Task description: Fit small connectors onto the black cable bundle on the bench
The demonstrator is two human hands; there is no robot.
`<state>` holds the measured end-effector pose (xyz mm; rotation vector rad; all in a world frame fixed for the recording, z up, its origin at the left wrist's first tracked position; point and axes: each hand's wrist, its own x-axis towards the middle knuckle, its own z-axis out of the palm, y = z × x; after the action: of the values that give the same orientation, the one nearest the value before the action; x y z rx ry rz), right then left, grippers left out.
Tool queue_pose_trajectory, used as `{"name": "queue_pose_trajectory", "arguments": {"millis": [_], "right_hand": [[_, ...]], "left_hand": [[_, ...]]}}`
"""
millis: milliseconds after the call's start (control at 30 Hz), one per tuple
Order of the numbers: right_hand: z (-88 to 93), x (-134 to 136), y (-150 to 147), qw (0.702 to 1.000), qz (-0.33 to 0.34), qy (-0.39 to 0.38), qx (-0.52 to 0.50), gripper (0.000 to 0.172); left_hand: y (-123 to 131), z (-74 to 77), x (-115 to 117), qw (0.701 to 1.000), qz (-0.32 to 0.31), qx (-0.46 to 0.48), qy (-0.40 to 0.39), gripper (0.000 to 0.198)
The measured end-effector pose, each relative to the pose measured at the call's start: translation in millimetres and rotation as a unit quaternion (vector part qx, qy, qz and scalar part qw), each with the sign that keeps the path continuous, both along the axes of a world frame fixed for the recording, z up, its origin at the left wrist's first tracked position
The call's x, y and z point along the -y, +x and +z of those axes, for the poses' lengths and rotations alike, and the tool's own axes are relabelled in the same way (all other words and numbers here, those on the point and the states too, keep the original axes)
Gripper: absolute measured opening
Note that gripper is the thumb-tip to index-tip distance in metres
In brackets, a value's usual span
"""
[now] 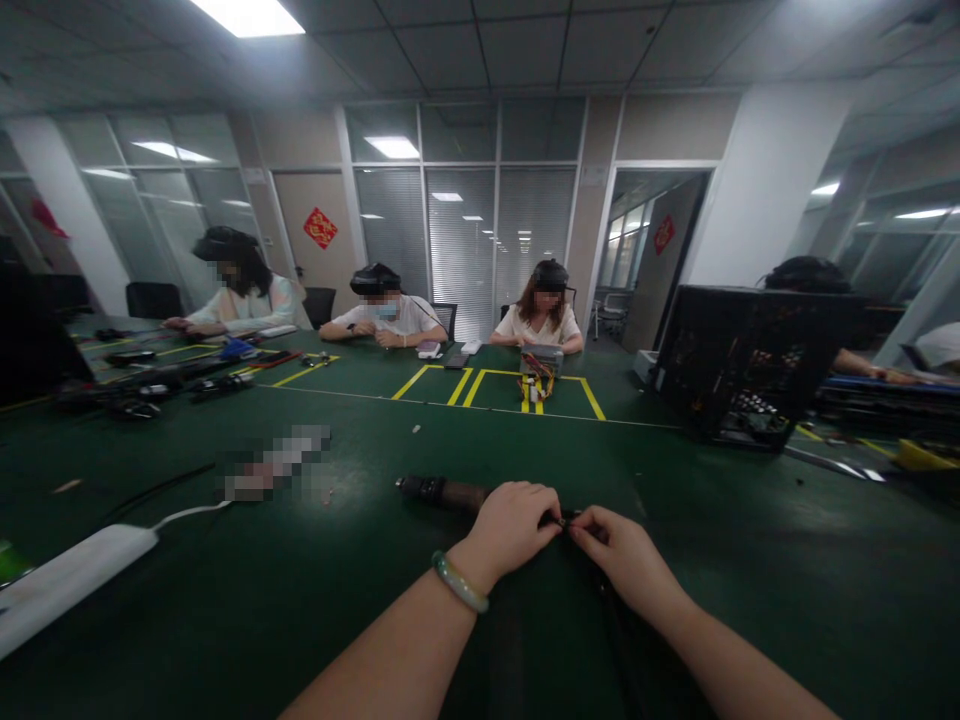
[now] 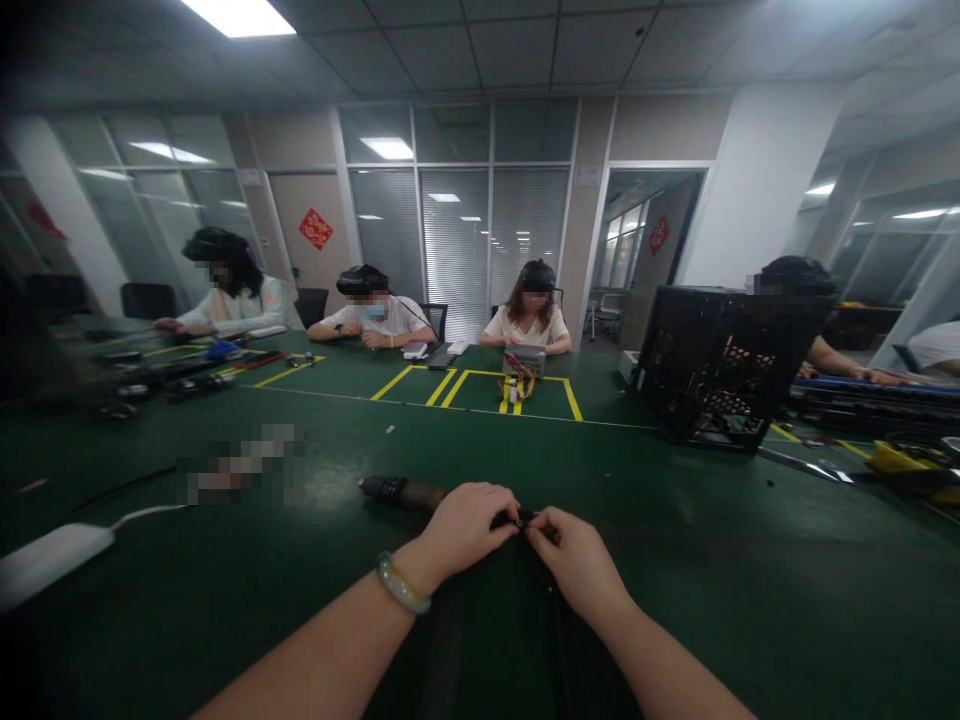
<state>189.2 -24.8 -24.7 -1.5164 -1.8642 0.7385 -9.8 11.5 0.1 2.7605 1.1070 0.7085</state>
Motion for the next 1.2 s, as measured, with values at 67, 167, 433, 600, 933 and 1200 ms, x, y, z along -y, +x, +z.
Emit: {"name": "queue_pose_trajectory", "arguments": {"millis": [67,167,433,600,933,1200], "right_hand": [[2.3,0.6,-0.5,1.0,-0.005,-0.003,-0.002,0.018],[5.1,0.5,-0.7,1.0,-0.013,-0.007,-0.009,0.018],[4.2,-4.0,4.7,1.0,-0.005,-0.025,-0.006,0.021],[4.8,-4.6,2.7,1.0,-0.006,-0.011,-0.002,0.019],[4.2,-2.9,-1.5,1.0,-0.006,0.009,-0.001,0.016],[5.2,0.9,-2.6,1.0,0.0,-0.011,-0.004,0.018]], "left_hand": [[-0.2,0.5,-0.2,1.0,0.0,0.001,-0.001,0.011],[0.0,1.8,0.1,1.0,0.0,0.002,-0.004,0.011],[3.9,1.5,1.6,1.0,0.017,-0.004,-0.007,0.013],[6.0,-1.0,1.2,1.0,0.021,-0.015,0.001,0.013],[1.5,-1.1,1.5,1.0,0.001,-0.024,0.018,0.01],[0.1,-1.6,0.4,0.999,-0.016,-0.025,0.026,0.007]]}}
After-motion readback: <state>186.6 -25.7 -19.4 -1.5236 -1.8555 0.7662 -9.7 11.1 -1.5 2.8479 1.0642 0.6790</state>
